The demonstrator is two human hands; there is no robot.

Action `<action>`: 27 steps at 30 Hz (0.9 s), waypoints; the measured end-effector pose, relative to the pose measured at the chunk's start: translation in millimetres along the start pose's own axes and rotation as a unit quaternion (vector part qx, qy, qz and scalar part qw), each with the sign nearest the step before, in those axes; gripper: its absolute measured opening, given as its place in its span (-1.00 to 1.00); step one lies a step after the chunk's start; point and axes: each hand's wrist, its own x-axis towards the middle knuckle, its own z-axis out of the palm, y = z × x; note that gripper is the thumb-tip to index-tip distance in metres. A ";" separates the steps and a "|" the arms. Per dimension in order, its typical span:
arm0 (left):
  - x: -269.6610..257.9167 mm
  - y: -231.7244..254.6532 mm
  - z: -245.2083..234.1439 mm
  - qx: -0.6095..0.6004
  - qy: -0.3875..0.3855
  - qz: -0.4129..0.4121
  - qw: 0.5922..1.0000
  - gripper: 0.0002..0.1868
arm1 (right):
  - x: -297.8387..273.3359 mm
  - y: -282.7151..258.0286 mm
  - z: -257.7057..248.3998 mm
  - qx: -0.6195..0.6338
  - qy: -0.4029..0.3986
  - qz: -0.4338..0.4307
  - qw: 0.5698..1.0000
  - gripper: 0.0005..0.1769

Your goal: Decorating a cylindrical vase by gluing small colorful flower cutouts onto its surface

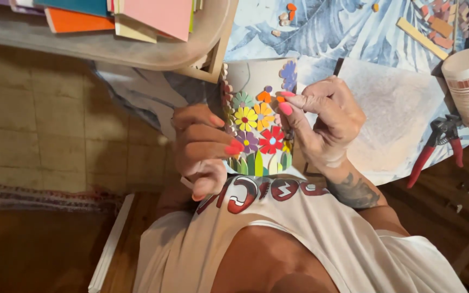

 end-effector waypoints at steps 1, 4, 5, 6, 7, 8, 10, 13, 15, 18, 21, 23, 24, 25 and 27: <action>-1.6 -0.9 -1.0 -0.005 -0.005 -0.001 1.000 -0.37 | -0.3 0.9 1.4 0.000 0.002 0.004 1.000 -0.91; -1.9 -4.4 -2.1 0.003 -0.014 -0.002 1.000 -0.40 | -0.6 1.6 4.7 0.000 0.003 0.011 1.000 -0.91; -0.2 -3.3 -0.9 0.003 -0.012 -0.003 1.000 -0.40 | -1.1 2.6 4.5 0.000 0.001 0.011 1.000 -0.91; 1.9 -2.2 0.2 0.002 -0.011 -0.007 1.000 -0.42 | -1.3 3.6 4.4 -0.003 0.001 0.007 1.000 -0.91; 4.2 -1.0 1.4 0.002 -0.011 -0.011 1.000 -0.45 | -1.4 4.6 4.1 -0.006 0.001 0.004 1.000 -0.90; 2.4 -0.6 1.2 0.002 -0.010 -0.011 1.000 -0.45 | -1.3 4.4 4.3 -0.006 0.000 0.003 1.000 -0.90; -0.4 -0.3 1.4 0.004 -0.003 -0.030 1.000 -0.45 | -0.4 4.2 4.2 -0.010 0.000 0.005 1.000 -0.91; -0.9 0.7 2.3 0.001 -0.007 -0.043 0.999 -0.45 | 0.0 4.6 3.5 -0.008 -0.004 0.008 1.000 -0.91; -2.7 -1.3 1.1 -0.003 -0.014 -0.042 0.999 -0.45 | 0.4 5.2 3.5 -0.009 -0.003 0.007 1.000 -0.91; -11.9 -5.0 -0.8 -0.013 -0.016 -0.039 0.999 -0.44 | -0.9 5.7 3.7 -0.008 -0.002 0.008 1.000 -0.91; -9.3 -5.3 0.0 -0.014 -0.016 -0.034 0.999 -0.44 | 0.6 5.5 4.3 -0.004 0.003 0.003 1.000 -0.92; -8.3 -2.3 0.3 -0.009 -0.020 -0.036 0.999 -0.45 | -0.3 3.4 4.0 -0.001 0.003 0.001 1.000 -0.92; -8.8 -2.6 0.4 -0.010 -0.020 -0.037 0.999 -0.45 | -0.2 3.0 3.9 0.003 0.008 0.001 1.000 -0.92; -9.1 -3.0 0.7 -0.012 -0.020 -0.038 0.999 -0.46 | 0.3 2.6 3.5 0.006 0.012 0.000 1.000 -0.91; -3.1 -0.6 0.9 -0.010 -0.030 -0.037 0.999 -0.47 | -2.1 2.5 0.3 0.013 0.018 -0.015 1.000 -0.94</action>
